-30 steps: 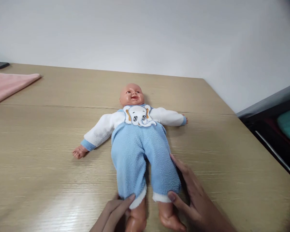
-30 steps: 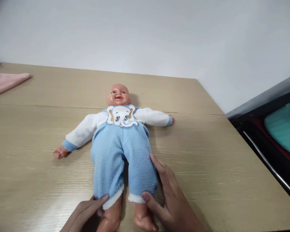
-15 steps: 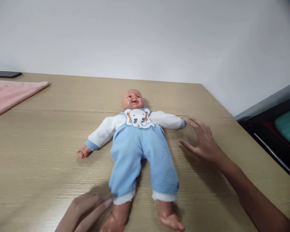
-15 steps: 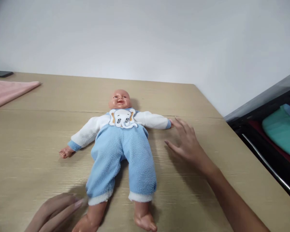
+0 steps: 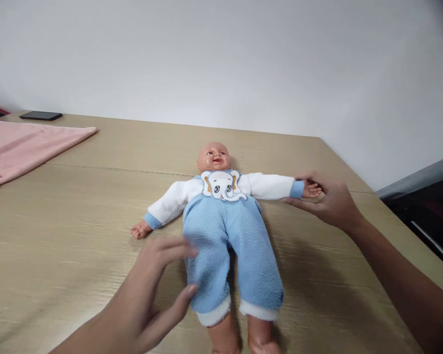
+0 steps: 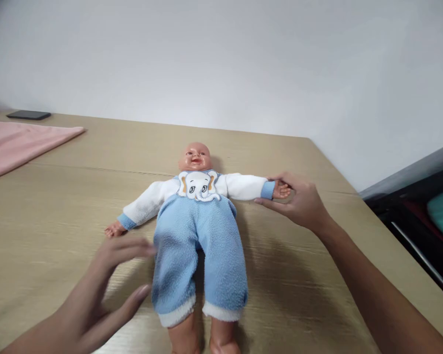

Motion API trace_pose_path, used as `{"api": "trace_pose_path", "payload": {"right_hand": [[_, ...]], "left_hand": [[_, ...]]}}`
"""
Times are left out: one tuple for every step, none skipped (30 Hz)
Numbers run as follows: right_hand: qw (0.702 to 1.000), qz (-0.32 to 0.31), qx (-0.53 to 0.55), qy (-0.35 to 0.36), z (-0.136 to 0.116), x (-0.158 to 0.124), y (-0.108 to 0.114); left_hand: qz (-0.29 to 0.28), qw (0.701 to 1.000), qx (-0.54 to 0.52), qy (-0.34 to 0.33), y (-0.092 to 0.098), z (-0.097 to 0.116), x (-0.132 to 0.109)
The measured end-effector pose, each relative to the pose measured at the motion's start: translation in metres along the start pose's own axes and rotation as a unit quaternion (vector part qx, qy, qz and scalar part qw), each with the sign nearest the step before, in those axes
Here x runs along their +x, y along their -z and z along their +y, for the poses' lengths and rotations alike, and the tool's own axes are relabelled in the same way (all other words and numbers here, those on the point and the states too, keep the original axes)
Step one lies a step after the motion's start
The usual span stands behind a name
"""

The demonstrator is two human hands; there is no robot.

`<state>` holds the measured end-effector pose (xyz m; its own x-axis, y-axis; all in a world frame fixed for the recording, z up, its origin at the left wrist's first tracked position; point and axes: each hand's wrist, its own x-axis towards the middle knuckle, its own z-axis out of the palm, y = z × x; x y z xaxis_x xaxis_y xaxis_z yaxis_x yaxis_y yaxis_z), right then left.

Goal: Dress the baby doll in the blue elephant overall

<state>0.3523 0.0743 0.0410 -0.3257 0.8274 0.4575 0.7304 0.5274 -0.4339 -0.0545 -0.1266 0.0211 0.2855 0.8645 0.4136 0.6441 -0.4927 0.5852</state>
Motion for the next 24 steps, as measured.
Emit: {"api": "trace_pose_path", "payload": {"right_hand": [[1.000,0.016,-0.007,0.014,-0.015,0.005,0.004],[0.999,0.018,-0.015,0.034,-0.030,0.011,0.006],[0.998,0.021,-0.023,0.054,-0.046,0.017,0.007],[0.996,0.016,-0.033,0.076,-0.063,0.024,0.006],[0.994,0.022,-0.049,0.099,-0.079,0.030,0.004],[0.990,0.027,-0.067,0.121,-0.095,0.036,0.002],[0.986,0.038,-0.077,0.140,-0.109,0.041,-0.001],[0.984,0.048,-0.079,0.154,-0.123,0.045,-0.003],[0.982,0.058,-0.070,0.164,-0.134,0.048,-0.004],[0.982,0.064,-0.048,0.170,-0.143,0.050,-0.006],[0.983,0.065,-0.018,0.172,-0.149,0.051,-0.007],[0.982,0.066,0.024,0.174,-0.152,0.051,-0.009],[0.979,0.069,0.078,0.175,-0.152,0.050,-0.013],[0.972,0.080,0.139,0.173,-0.149,0.047,-0.017],[0.961,0.101,0.200,0.165,-0.143,0.044,-0.024],[0.947,0.126,0.256,0.149,-0.136,0.039,-0.032],[0.934,0.153,0.301,0.120,-0.127,0.034,-0.043],[0.928,0.164,0.325,0.078,-0.119,0.027,-0.055],[0.927,0.157,0.339,0.035,-0.111,0.020,-0.068],[0.927,0.137,0.349,-0.005,-0.103,0.012,-0.081],[0.928,0.110,0.354,-0.038,-0.097,0.004,-0.095],[0.928,0.089,0.356,-0.065,-0.092,-0.003,-0.107],[0.927,0.070,0.358,-0.083,-0.089,-0.011,-0.118],[0.927,0.050,0.359,-0.096,-0.088,-0.018,-0.128]], "left_hand": [[0.008,1.000,-0.003,-0.029,-0.005,0.002,0.022],[0.016,0.998,0.004,-0.058,-0.011,0.002,0.044],[0.025,0.996,0.015,-0.082,-0.018,0.002,0.066],[0.028,0.995,0.024,-0.087,-0.026,0.001,0.087],[0.031,0.995,0.032,-0.089,-0.033,0.000,0.106],[0.034,0.995,0.035,-0.086,-0.041,-0.002,0.125],[0.042,0.995,0.037,-0.076,-0.047,-0.004,0.142],[0.043,0.996,0.042,-0.071,-0.052,-0.007,0.156],[0.053,0.995,0.049,-0.064,-0.056,-0.010,0.168],[0.067,0.994,0.050,-0.065,-0.059,-0.013,0.178],[0.084,0.993,0.042,-0.068,-0.060,-0.016,0.186],[0.105,0.991,0.026,-0.073,-0.060,-0.019,0.191],[0.128,0.989,-0.001,-0.076,-0.059,-0.023,0.194],[0.154,0.985,-0.039,-0.070,-0.058,-0.026,0.196],[0.181,0.978,-0.084,-0.052,-0.057,-0.029,0.196],[0.209,0.968,-0.136,-0.021,-0.055,-0.032,0.195],[0.238,0.952,-0.189,0.020,-0.054,-0.034,0.194],[0.268,0.931,-0.239,0.062,-0.052,-0.036,0.192],[0.297,0.906,-0.285,0.099,-0.051,-0.037,0.191],[0.324,0.878,-0.327,0.129,-0.051,-0.039,0.189],[0.344,0.850,-0.371,0.152,-0.050,-0.039,0.187],[0.355,0.820,-0.416,0.169,-0.049,-0.040,0.185],[0.357,0.790,-0.464,0.184,-0.048,-0.040,0.184],[0.357,0.760,-0.508,0.192,-0.046,-0.041,0.182]]}}
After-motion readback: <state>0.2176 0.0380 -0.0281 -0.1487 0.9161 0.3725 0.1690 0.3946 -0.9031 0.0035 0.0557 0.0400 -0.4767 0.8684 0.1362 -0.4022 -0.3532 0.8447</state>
